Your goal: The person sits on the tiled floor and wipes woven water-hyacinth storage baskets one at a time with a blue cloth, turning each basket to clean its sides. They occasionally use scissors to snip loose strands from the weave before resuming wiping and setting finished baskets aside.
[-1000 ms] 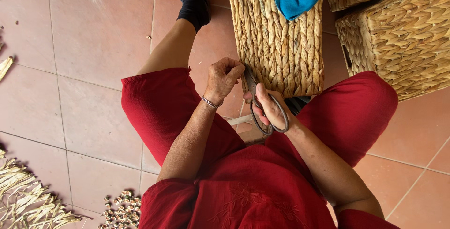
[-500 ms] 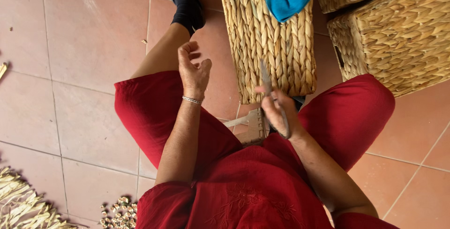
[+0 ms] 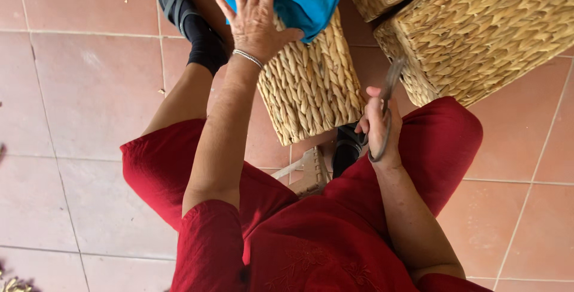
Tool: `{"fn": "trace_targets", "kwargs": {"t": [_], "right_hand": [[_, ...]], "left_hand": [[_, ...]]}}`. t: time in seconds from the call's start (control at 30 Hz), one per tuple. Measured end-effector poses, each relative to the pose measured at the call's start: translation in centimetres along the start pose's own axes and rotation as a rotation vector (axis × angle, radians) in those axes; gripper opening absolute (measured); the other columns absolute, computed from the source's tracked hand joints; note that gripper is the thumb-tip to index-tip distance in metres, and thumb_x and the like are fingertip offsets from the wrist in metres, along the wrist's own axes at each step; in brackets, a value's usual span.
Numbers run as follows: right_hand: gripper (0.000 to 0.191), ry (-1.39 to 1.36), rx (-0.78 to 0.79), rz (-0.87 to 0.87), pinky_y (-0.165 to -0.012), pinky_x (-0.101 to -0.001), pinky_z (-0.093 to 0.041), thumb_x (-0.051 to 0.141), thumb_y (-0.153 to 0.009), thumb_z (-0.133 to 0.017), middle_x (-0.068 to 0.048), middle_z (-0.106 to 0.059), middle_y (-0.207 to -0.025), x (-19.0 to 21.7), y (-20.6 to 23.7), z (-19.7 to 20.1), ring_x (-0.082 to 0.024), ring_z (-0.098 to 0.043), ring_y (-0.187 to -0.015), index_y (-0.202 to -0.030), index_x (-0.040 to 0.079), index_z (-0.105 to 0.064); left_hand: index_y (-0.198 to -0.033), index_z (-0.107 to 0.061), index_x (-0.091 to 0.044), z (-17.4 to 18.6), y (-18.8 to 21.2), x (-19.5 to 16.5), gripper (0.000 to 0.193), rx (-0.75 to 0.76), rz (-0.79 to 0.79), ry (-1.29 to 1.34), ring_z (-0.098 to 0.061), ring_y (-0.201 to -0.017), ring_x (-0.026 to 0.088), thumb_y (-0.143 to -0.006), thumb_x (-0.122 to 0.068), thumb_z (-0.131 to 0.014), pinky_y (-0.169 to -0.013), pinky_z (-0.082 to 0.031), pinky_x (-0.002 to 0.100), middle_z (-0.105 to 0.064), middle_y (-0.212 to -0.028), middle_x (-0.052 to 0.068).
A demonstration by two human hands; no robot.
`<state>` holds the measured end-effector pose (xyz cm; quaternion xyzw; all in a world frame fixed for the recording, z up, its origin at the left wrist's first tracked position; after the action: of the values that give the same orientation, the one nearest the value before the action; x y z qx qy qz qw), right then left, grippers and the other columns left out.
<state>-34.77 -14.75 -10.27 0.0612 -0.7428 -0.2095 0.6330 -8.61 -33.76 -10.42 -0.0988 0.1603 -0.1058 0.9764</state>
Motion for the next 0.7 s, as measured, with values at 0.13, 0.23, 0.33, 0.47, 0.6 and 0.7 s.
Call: {"fn": "trace_targets", "kwargs": {"t": [0.13,0.23,0.33,0.47,0.6,0.7], "right_hand": [[0.036,0.083,-0.119,-0.016,-0.052,-0.0232,-0.047,0.022,-0.102,-0.065,0.003,-0.052,-0.079,-0.4,-0.4,0.9,-0.005,-0.045,-0.058,-0.131,0.003,-0.057],[0.037,0.126,-0.119,-0.041,-0.051,-0.0222,-0.047,0.021,-0.100,-0.067,0.004,-0.054,-0.080,-1.1,-0.6,1.3,-0.004,-0.050,-0.058,-0.130,0.003,-0.057],[0.040,0.191,-0.093,0.000,-0.050,-0.0210,-0.048,0.024,-0.097,-0.070,0.005,-0.054,-0.079,-2.0,-0.7,1.0,-0.004,-0.051,-0.059,-0.129,0.003,-0.059],[0.048,0.123,-0.037,0.139,-0.063,-0.0179,-0.046,0.025,-0.095,-0.078,0.006,-0.050,-0.084,-2.9,-0.9,0.3,-0.003,-0.048,-0.073,-0.133,0.001,-0.061],[0.044,0.223,-0.080,0.122,-0.064,-0.0186,-0.045,0.024,-0.096,-0.077,0.007,-0.052,-0.083,-3.1,-1.1,0.3,-0.003,-0.050,-0.074,-0.132,0.004,-0.062],[0.041,0.199,-0.126,0.042,-0.063,-0.0208,-0.045,0.023,-0.097,-0.074,0.005,-0.056,-0.086,-3.1,-1.3,0.6,-0.005,-0.051,-0.073,-0.132,0.004,-0.064]], "left_hand": [[-0.155,-0.037,-0.013,-0.6,-1.1,1.2,0.114,0.051,0.002,-0.036,-0.038,-0.137,0.037,-0.069,-0.057,-0.097,-0.114,-0.013,0.073,-0.047,-0.142,0.013],[-0.142,-0.053,-0.012,0.1,-0.1,1.7,0.084,0.010,-0.024,-0.019,-0.046,-0.129,0.035,-0.078,-0.046,-0.095,-0.114,-0.023,0.065,-0.054,-0.131,0.011],[-0.118,-0.061,-0.013,1.1,2.4,1.1,0.056,-0.030,-0.122,-0.076,-0.049,-0.127,0.032,-0.081,-0.039,-0.095,-0.115,-0.026,0.063,-0.056,-0.128,0.012],[-0.106,-0.057,0.000,2.3,8.5,-3.0,0.047,0.020,-0.289,0.050,-0.058,-0.119,0.037,-0.078,-0.022,-0.088,-0.094,-0.052,0.050,-0.059,-0.133,0.024],[-0.102,-0.056,-0.003,3.8,15.8,-8.3,0.032,0.049,-0.446,0.073,-0.067,-0.110,0.030,-0.079,0.005,-0.077,-0.087,-0.063,0.039,-0.063,-0.129,0.020],[-0.105,-0.055,-0.001,4.9,18.4,-8.8,0.038,0.110,-0.354,0.324,-0.067,-0.105,0.034,-0.074,0.000,-0.076,-0.085,-0.061,0.043,-0.063,-0.121,0.021]]}}
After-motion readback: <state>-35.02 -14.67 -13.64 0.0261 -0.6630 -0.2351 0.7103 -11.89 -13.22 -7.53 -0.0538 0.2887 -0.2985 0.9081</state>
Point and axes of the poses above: each hand's wrist, its own y-axis away from the middle knuckle, its own z-axis out of the back of the hand, x = y × z, the point moved 2 cm from there along -y, towards the middle knuckle
